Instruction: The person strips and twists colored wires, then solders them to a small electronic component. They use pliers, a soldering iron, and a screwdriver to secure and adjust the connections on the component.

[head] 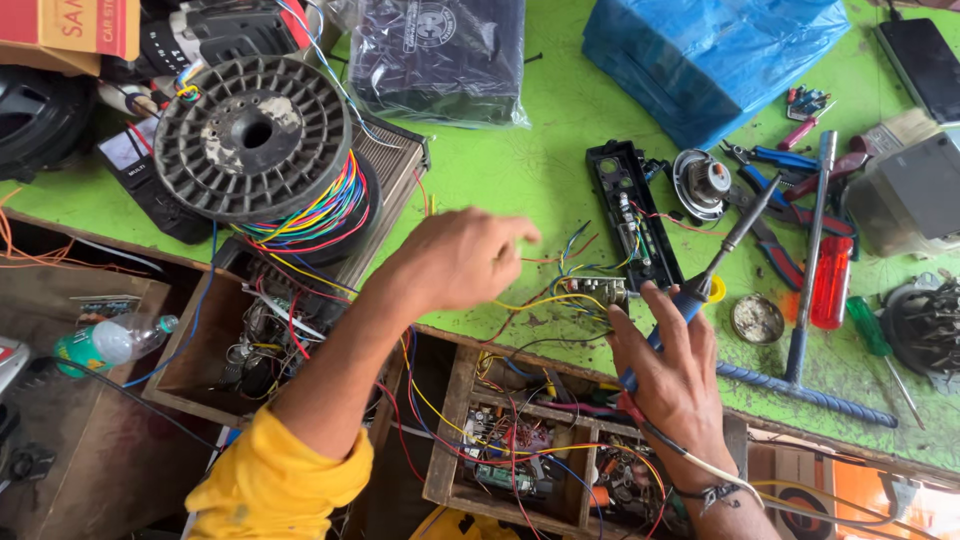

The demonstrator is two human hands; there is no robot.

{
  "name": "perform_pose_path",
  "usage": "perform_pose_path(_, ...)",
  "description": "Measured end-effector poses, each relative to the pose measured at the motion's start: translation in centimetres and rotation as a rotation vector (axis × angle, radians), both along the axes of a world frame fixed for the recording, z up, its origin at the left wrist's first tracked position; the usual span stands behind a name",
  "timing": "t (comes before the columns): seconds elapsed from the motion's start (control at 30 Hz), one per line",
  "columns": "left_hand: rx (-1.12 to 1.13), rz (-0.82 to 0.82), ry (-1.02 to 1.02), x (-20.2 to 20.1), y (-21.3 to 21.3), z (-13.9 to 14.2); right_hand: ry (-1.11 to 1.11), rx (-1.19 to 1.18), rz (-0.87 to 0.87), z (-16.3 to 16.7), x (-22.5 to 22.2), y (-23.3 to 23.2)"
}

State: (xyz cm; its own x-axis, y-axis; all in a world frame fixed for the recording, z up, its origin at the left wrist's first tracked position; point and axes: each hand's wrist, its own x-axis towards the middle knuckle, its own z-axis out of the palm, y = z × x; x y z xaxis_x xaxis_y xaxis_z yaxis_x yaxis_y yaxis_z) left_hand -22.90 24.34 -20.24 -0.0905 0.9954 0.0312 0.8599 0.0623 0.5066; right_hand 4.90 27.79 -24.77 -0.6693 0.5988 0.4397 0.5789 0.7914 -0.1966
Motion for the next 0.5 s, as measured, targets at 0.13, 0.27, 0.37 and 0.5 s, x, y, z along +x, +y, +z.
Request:
perform_pose_path(0.13,0.038,-0.137,0.02,0.0,3.1,-3.0,0.038,0.045,0.01,0.5,0.8,-1.0)
perform_pose_path(0.27,0.101,-0.227,0.072,-0.5,4.3,-5.5,0.079,0.045,-0.007,1.1,3.4,-2.0)
perform_pose_path(0.37,0.256,-0.163,0.063,-1.6,4.4,-4.8,0.119,0.052,-0.032,1.0,4.9,-2.2)
perform_pose_path(0.5,0.818,0.081,-0.157,-1.6,2.4,0.6,0.152,0.057,-0.083,0.9,5.6,-2.5)
